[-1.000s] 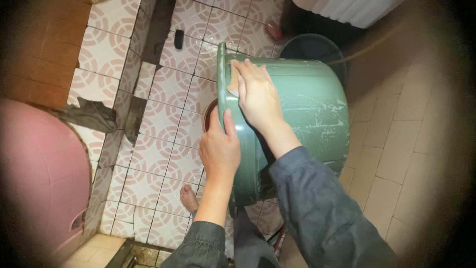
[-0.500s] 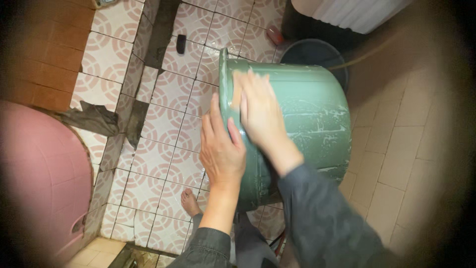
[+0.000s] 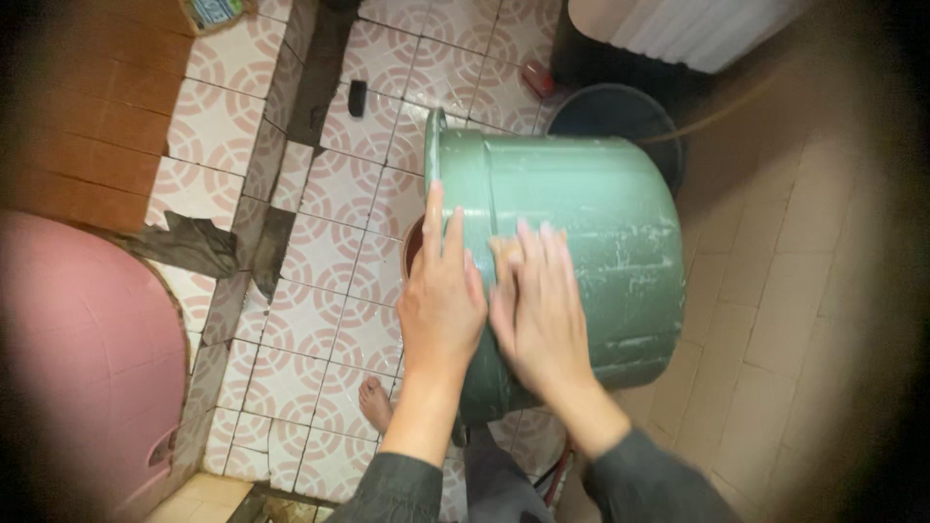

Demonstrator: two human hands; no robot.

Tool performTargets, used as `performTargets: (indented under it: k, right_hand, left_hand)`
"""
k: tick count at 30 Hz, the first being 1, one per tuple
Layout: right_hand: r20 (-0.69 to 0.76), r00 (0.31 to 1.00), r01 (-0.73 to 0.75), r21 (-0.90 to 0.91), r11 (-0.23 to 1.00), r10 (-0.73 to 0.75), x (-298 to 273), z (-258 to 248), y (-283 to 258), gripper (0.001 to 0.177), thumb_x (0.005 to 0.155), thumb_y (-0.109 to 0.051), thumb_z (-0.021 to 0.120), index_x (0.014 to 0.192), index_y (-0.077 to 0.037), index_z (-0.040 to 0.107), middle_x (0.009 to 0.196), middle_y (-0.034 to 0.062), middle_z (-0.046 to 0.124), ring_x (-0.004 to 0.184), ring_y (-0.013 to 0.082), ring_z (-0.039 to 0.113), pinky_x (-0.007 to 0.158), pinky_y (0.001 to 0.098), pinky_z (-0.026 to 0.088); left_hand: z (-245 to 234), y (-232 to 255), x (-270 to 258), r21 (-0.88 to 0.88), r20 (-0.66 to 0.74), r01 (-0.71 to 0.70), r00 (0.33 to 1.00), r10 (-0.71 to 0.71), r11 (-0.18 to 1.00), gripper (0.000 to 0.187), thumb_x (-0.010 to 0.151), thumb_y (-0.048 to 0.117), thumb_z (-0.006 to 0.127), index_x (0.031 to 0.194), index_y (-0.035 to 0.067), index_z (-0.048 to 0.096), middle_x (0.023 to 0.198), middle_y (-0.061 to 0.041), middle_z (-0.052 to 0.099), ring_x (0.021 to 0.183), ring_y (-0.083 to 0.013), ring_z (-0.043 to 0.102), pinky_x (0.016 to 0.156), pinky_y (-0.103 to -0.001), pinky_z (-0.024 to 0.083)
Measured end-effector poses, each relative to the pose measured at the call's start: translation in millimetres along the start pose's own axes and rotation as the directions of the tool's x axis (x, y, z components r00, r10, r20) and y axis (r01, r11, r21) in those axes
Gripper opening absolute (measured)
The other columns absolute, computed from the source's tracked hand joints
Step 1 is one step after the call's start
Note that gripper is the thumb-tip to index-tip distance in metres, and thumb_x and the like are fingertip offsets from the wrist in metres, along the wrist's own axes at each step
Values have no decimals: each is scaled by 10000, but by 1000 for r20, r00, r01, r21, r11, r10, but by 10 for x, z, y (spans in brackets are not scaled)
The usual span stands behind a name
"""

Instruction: The person scrubs the exterior of a large green plastic bucket with a soapy sponge. They rotate the bucket to clean different sides and the rim, then rinse the sponge in a smaller pink basin.

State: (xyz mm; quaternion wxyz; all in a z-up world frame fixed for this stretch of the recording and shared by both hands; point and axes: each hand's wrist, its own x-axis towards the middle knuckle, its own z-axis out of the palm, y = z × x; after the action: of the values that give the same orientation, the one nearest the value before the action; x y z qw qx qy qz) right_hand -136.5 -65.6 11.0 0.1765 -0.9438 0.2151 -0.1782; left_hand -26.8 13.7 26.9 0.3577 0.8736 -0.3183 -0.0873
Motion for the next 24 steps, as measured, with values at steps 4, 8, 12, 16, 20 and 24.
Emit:
performTargets:
  k: [4, 8, 12, 16, 20, 24]
  right_hand:
    - [-5, 991, -135, -125, 983, 136, 804, 234, 491, 334, 1058, -201, 548, 1331, -21, 613, 1376, 228, 583, 1320, 461, 523, 1167, 549, 374]
    - [115, 975, -175, -129, 976, 190, 915, 219, 466, 305, 1048, -201, 499, 1287, -92, 654, 1425, 166, 592, 1355, 439, 494, 1164, 553, 327]
    - [104, 994, -23, -84, 996, 32, 185, -25, 13, 476, 1019, -199, 531, 1469, -47, 517, 1578, 216, 462, 1485, 445, 368, 1232, 539, 274]
    - [115, 993, -1, -113, 994, 14, 6, -87, 79, 532, 980, -217, 568, 1486, -58, 515, 1566, 203, 459, 1459, 429, 387, 1205, 540, 282]
    - [163, 886, -359, -348, 866, 433, 657, -98, 967, 323, 1034, -261, 511, 1286, -123, 657, 1323, 119, 652, 1291, 348, 560, 1102, 487, 419]
    - [150, 876, -365, -414, 834, 458, 1044, -51, 1236, 359, 1110, -283, 443, 1309, -88, 670, 1356, 165, 660, 1304, 389, 560, 1110, 507, 414]
  left_hand:
    - [106, 81, 11, 64, 115, 112, 986, -118, 992, 503, 935, 85, 596, 1430, 34, 521, 1685, -57, 277, 932, -339, 702, 746, -466, 583]
    - [89, 25, -4, 122, -44, 24, 999, -18, 992, 533, 920, 125, 613, 1441, 78, 512, 1607, -161, 352, 984, -381, 722, 672, -450, 591]
    - [77, -46, -14, 251, 90, 220, 964, -248, 943, 565, 958, 167, 593, 1509, 195, 470, 1276, -187, 534, 748, -386, 709, 611, -486, 577]
    - [88, -79, -19, 270, 68, 220, 967, -246, 937, 564, 947, 171, 592, 1497, 223, 477, 1126, -200, 551, 684, -401, 698, 561, -493, 566]
    - [207, -2, 1, 267, 71, 220, 966, -247, 938, 572, 950, 164, 586, 1506, 235, 471, 1073, -200, 560, 677, -394, 692, 575, -491, 566]
    - [255, 39, -37, 249, 49, 210, 972, -229, 945, 576, 958, 156, 587, 1516, 237, 471, 1032, -196, 556, 696, -389, 686, 597, -486, 570]
